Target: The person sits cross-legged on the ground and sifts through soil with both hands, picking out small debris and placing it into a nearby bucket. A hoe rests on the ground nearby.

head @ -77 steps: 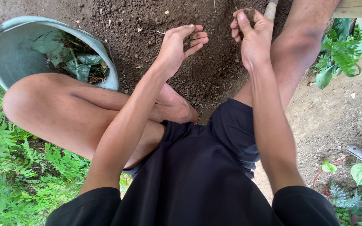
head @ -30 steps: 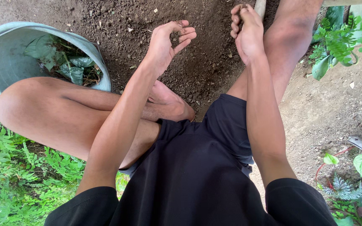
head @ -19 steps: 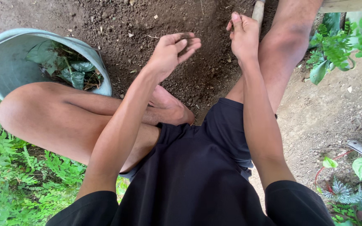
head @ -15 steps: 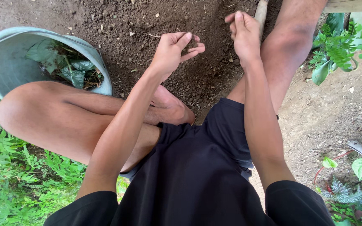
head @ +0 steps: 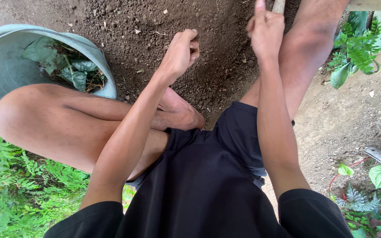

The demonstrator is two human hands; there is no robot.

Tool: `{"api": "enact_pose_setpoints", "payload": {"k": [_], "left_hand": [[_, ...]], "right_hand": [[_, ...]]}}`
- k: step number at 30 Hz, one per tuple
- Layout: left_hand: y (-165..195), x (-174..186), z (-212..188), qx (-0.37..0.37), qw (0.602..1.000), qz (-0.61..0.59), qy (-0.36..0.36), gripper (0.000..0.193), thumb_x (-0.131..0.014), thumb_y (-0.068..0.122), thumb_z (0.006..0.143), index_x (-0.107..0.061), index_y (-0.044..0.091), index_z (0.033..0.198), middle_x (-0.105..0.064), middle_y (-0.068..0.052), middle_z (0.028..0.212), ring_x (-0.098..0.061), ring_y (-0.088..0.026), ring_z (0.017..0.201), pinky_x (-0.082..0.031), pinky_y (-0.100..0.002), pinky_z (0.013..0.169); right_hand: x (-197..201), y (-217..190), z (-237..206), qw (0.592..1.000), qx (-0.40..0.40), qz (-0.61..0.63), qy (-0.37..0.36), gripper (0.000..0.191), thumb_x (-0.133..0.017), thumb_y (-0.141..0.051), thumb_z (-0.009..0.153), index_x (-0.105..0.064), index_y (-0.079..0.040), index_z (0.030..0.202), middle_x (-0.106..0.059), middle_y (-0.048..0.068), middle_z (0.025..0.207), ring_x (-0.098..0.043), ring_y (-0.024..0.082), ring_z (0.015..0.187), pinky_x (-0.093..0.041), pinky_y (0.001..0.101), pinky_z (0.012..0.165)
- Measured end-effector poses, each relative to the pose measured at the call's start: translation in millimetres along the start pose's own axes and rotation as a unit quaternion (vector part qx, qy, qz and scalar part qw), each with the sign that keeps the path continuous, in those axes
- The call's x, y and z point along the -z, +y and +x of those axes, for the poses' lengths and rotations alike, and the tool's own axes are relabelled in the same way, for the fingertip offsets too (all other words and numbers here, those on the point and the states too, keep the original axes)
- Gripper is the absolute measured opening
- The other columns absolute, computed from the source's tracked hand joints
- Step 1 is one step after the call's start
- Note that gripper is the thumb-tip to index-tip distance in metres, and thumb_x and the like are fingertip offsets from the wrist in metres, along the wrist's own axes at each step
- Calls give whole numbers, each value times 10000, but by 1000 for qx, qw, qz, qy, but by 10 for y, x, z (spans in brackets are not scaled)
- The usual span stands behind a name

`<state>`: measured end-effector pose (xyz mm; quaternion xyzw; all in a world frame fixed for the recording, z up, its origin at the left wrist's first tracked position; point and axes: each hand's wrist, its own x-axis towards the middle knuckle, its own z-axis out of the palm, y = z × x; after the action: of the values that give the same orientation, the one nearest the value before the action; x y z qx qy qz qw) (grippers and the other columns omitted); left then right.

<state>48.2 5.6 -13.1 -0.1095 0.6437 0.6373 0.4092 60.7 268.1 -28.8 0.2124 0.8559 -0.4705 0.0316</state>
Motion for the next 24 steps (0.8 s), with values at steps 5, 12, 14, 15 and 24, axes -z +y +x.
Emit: {"api": "enact_pose_setpoints", "payload": {"k": [5,12,14,15,24], "left_hand": [[63,-17,-68,-102,993,10,-60,348,-348,321,1104,-460,105,855,-493,38,661,-457,-89,556,-396,-283,503],[118,-75,-97,-154,986,25,-67,382,-479,275,1127,-603,34,858,-616,7,679,-573,-80,581,-494,-250,548],[126,-64,-122,-128,986,109,-3,306,-582,256,1050,-716,38,883,-701,-20,673,-660,-77,570,-535,-247,537],[140,-46,-128,-117,981,150,31,274,-633,247,1012,-772,41,896,-743,-33,670,-703,-76,564,-555,-246,531],[196,55,-174,-203,917,303,159,173,-788,232,875,-831,68,909,-752,-153,730,-744,-297,632,-590,-404,631]], "right_hand": [[-47,-357,-251,940,314,-127,48,231,-666,-253,1124,-746,-50,1199,-735,117,1120,-680,198,986,-568,326,853],[-239,-494,-467,959,9,157,-234,140,-687,-78,1051,-758,-31,1162,-727,73,951,-661,79,787,-551,241,711],[-243,-455,-453,976,-25,104,-189,99,-715,-83,1039,-785,-32,1087,-730,81,873,-639,86,708,-519,240,637],[-220,-440,-415,985,-14,87,-150,79,-736,-78,1031,-790,-33,1068,-736,84,880,-637,91,713,-512,247,637],[-465,-571,-423,935,335,-111,-28,255,-840,-100,907,-758,-29,1137,-676,116,1027,-677,251,913,-566,385,788]]}}
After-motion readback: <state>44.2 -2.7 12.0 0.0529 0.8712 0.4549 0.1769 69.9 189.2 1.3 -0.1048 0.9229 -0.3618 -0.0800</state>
